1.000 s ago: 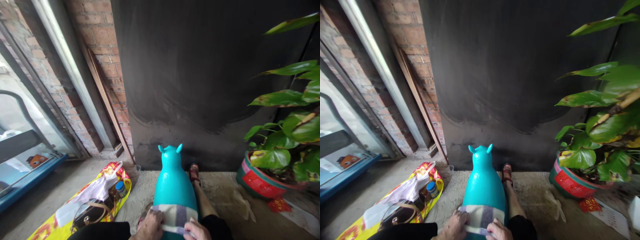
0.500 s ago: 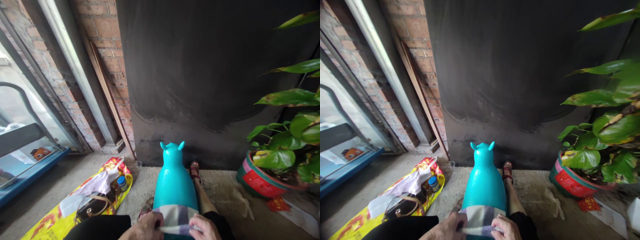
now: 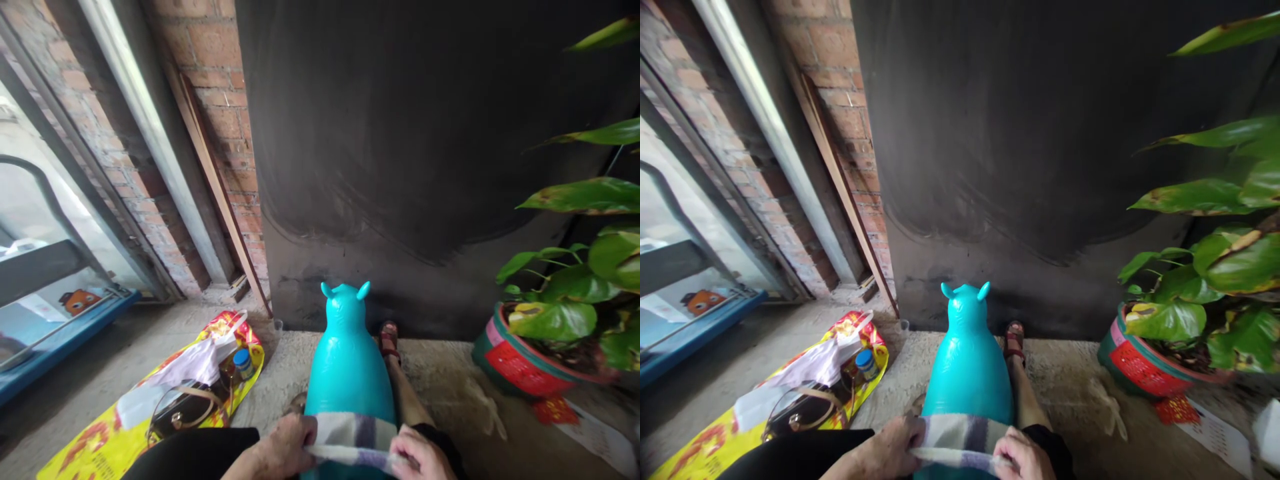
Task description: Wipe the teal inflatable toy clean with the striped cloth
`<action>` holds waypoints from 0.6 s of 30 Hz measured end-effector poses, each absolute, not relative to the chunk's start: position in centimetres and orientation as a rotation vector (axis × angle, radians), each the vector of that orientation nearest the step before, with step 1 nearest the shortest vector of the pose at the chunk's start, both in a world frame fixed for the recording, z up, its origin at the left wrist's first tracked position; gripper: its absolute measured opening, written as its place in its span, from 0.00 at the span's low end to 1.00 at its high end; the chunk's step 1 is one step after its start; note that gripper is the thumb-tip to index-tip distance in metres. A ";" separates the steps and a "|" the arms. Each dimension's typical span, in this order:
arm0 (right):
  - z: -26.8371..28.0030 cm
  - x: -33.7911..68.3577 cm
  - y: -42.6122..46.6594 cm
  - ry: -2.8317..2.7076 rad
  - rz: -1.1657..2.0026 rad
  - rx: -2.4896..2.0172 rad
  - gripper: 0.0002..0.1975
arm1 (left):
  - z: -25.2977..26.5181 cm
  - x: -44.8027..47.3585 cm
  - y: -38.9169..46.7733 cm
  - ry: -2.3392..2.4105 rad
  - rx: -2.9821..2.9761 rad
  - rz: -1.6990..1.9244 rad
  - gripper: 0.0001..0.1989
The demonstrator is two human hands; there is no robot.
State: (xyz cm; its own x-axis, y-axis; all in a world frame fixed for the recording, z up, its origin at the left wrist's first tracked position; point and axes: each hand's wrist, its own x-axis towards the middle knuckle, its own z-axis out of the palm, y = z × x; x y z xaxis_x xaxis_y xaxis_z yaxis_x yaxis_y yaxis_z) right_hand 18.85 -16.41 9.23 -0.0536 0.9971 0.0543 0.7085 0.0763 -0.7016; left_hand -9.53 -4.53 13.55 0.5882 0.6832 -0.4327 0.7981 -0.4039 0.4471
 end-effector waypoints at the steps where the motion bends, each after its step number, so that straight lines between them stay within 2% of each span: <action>1: 9.7 18.8 -15.8 -1.784 0.660 -1.704 0.06 | 13.7 -9.5 -4.1 1.190 2.200 -0.233 0.09; 5: 13.7 18.9 -11.8 -1.678 0.465 -1.640 0.06 | 15.7 -8.6 -0.6 1.313 2.265 -0.164 0.08; 13: 23.9 20.7 -4.7 -1.663 0.218 -1.460 0.08 | 22.9 -6.5 7.0 1.504 2.450 0.158 0.08; 16: 23.9 20.8 -5.2 -1.665 0.181 -1.447 0.09 | 22.3 -6.4 6.2 1.474 2.470 0.175 0.09; 18: 21.2 20.6 -6.7 -1.666 0.172 -1.501 0.10 | 20.2 -6.6 4.6 1.417 2.460 0.114 0.08</action>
State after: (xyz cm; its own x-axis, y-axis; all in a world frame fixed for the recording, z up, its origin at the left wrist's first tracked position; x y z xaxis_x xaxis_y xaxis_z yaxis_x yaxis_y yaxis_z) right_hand 20.57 -6.72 21.20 0.0976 0.8640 0.4940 0.7451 0.2656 -0.6118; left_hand -6.63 4.57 20.21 0.5108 0.8560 -0.0794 0.8323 -0.4692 0.2953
